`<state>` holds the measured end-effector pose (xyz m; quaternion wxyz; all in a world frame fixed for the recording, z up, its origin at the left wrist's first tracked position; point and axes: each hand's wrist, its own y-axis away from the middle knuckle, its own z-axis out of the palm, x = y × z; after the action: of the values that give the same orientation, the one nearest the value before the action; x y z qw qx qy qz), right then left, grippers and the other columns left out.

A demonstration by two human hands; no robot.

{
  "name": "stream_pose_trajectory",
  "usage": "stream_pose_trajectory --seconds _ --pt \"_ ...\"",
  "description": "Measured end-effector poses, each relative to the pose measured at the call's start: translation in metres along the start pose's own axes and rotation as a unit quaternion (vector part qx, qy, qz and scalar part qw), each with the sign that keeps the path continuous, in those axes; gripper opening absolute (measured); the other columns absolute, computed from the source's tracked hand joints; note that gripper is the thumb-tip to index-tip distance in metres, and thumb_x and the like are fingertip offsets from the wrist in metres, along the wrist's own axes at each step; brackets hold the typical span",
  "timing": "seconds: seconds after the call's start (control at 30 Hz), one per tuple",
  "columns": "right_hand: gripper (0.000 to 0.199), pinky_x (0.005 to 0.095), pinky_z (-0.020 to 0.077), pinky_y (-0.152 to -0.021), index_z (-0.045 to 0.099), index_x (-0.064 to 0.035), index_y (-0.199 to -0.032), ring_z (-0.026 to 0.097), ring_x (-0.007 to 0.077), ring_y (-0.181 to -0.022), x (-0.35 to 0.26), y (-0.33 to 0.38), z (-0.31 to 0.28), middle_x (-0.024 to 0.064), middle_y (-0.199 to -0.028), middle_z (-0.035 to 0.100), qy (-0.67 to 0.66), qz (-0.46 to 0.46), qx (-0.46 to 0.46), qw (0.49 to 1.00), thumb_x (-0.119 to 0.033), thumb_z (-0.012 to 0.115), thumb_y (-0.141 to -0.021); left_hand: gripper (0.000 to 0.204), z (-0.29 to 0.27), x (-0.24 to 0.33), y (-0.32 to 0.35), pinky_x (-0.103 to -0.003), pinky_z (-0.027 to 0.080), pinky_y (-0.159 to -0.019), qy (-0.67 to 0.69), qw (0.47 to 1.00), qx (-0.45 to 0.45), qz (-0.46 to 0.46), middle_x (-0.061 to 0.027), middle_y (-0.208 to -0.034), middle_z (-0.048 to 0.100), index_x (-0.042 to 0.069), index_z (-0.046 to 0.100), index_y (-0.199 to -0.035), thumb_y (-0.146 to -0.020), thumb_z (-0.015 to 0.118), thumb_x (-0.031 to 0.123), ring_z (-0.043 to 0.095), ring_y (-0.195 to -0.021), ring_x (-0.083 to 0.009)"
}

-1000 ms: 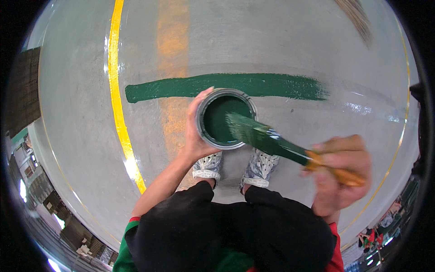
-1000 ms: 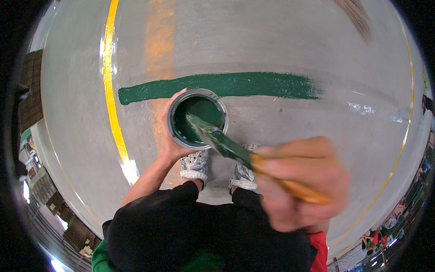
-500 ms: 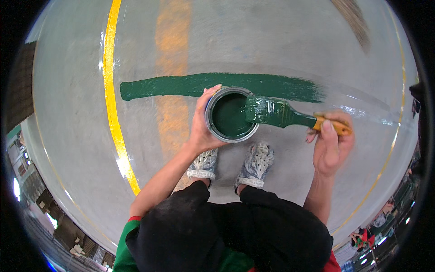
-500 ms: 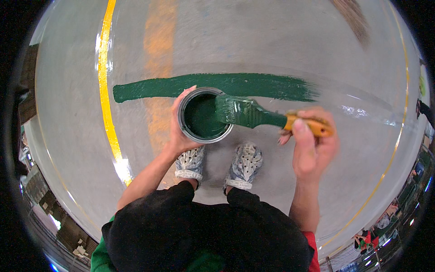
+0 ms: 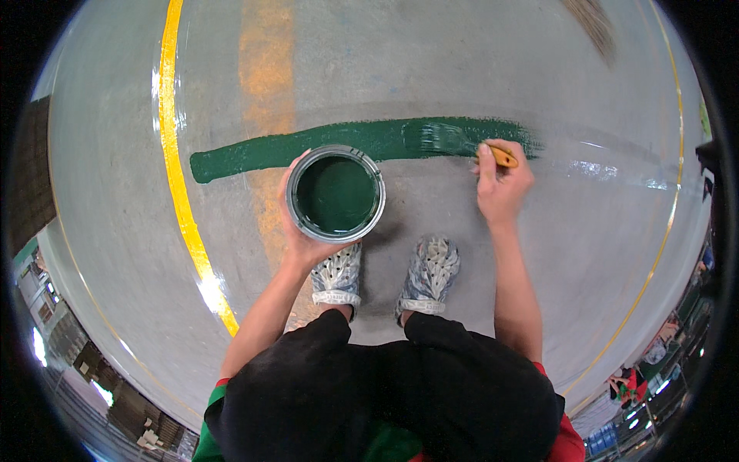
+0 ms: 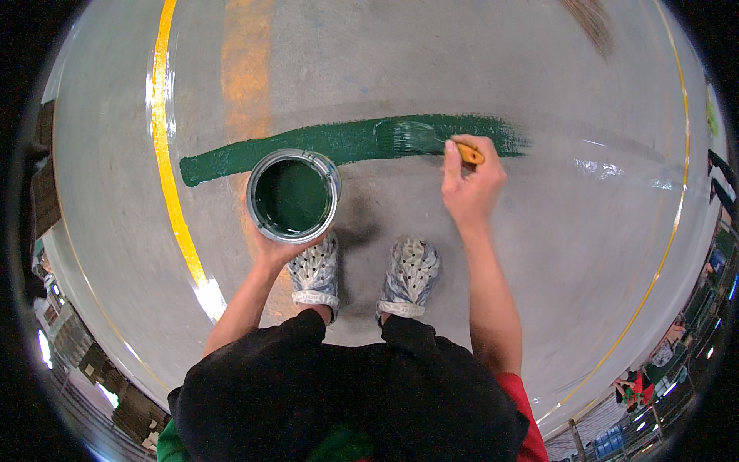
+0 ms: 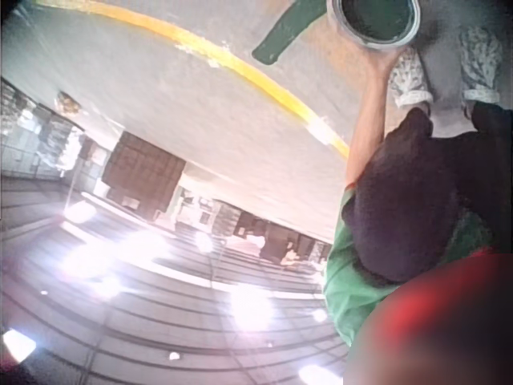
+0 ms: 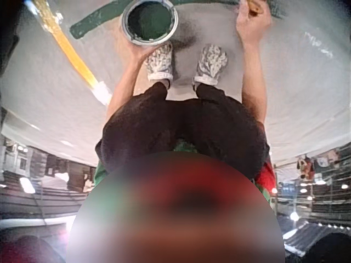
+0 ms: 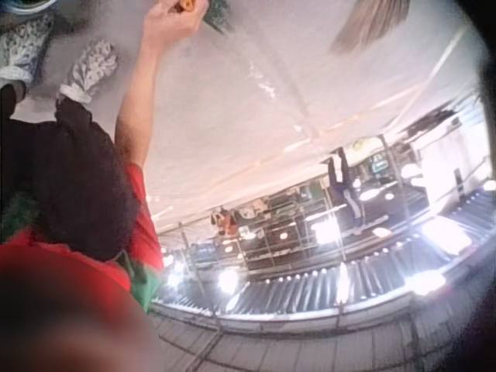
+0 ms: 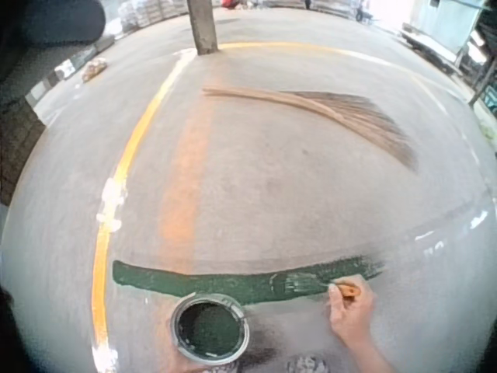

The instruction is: The person paints a green line on the warehouse floor using a paintbrush and a can of green paint. They dip the brush into the paint can and apply the paint in long strokes along the floor, creating a straight line.

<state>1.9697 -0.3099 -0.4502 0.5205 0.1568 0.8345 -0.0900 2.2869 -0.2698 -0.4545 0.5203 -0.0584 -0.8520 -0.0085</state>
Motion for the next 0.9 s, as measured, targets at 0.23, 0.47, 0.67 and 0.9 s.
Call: stream_pose_trajectory --seconds 0.23,0.47,0.67,0.9 --pt "0.008 0.0339 0.0514 -0.063 0.066 -0.0011 -0.096 0.064 0.0243 -0.071 -0.041 0.010 0.030 0.0137 -0.086 0.064 0.029 -0.124 -0.009 0.992 -0.003 0.070 -0.088 0.136 -0.010 0.001 0.010 -0.048 0.033 -0.119 0.008 0.999 0.037 -0.017 -0.0210 -0.153 0.039 0.005 0.024 -0.152 -0.048 0.102 0.043 0.043 -0.141 -0.0345" --pt "0.010 0.0355 0.0509 -0.060 0.065 -0.0013 -0.096 0.063 0.0255 -0.066 -0.032 0.001 0.014 0.0134 -0.086 0.062 0.146 -0.194 0.098 0.965 -0.004 0.070 -0.088 0.135 -0.023 -0.004 0.031 -0.047 0.035 -0.117 -0.094 0.992 0.002 -0.089 -0.0180 -0.147 0.042 0.003 0.027 -0.151 -0.048 0.101 0.047 0.046 -0.136 -0.0330" --pt "0.008 0.0310 0.0541 -0.064 0.066 -0.0007 -0.095 0.067 0.0190 -0.072 -0.023 0.009 0.046 0.0096 -0.084 0.066 -0.032 -0.068 -0.054 0.996 -0.001 0.071 -0.088 0.138 -0.019 -0.008 0.038 -0.047 0.037 -0.115 -0.097 0.988 -0.007 -0.123 -0.0165 -0.144 0.043 0.004 0.024 -0.151 -0.046 0.101 0.047 0.046 -0.135 -0.0317" --pt "0.009 0.0341 0.0523 -0.060 0.066 -0.0024 -0.097 0.066 0.0245 -0.070 -0.005 -0.011 -0.025 0.0121 -0.085 0.065 0.206 -0.143 0.096 0.963 -0.004 0.070 -0.089 0.100 -0.022 -0.005 0.039 -0.039 0.051 -0.104 -0.048 0.997 0.034 -0.059 -0.0097 -0.132 0.063 0.005 0.052 -0.140 -0.056 0.099 0.034 0.063 -0.119 -0.0234"
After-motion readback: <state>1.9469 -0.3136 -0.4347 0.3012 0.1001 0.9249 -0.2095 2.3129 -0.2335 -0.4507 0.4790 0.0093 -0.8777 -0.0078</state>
